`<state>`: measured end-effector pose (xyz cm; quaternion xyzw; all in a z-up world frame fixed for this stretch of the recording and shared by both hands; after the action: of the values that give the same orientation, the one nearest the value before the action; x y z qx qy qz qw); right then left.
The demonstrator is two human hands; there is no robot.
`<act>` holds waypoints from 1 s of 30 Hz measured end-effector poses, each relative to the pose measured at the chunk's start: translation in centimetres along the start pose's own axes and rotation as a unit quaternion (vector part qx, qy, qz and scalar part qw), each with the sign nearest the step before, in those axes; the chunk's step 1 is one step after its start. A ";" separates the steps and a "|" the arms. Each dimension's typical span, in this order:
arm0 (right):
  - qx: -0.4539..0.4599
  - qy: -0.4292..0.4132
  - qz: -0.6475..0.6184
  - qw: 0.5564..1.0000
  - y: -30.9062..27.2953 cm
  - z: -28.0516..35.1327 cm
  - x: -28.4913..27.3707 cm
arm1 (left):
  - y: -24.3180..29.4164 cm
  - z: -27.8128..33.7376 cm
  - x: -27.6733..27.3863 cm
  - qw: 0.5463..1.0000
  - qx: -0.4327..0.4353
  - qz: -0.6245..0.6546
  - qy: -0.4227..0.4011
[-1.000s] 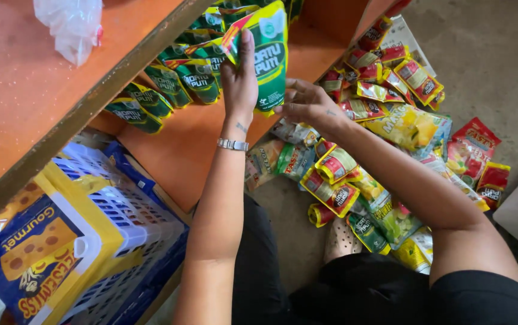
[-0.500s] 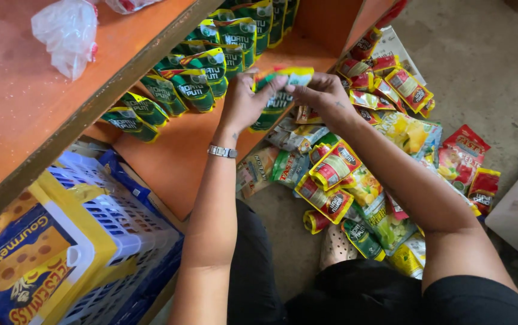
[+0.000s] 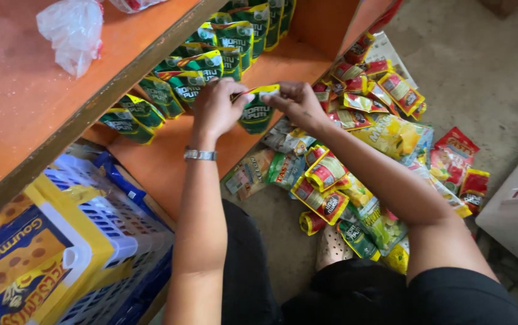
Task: Organizing and stocking small condiment packets onto a grocery shelf from a pile on the floor.
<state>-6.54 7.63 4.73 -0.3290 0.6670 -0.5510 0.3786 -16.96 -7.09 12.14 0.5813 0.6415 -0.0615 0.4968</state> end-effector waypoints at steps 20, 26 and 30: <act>-0.300 -0.052 0.283 0.909 -6.2 -2.7 11.5 | -9.0 2.4 -3.9 0.986 -0.084 -0.135 0.039; -0.239 -0.052 0.337 0.909 -5.3 -4.3 14.1 | -16.5 5.2 -3.0 0.962 -0.221 -0.044 0.156; -0.256 -0.026 0.319 0.912 -4.3 -5.2 15.7 | -29.5 8.9 3.2 0.899 -0.315 -0.012 0.303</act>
<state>-18.74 -4.03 7.28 -0.1983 0.8448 -0.2021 0.4540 -35.16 -20.03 -9.28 0.3775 0.7539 0.3166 0.4347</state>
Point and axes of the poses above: each hand's wrist, its own z-axis away from the middle knuckle, its own x-axis out of the palm, y = z × x, the point moved 8 cm from there along -z, towards the middle knuckle, and after that the axes turned 9 degrees about y, right-handed, at the moved point
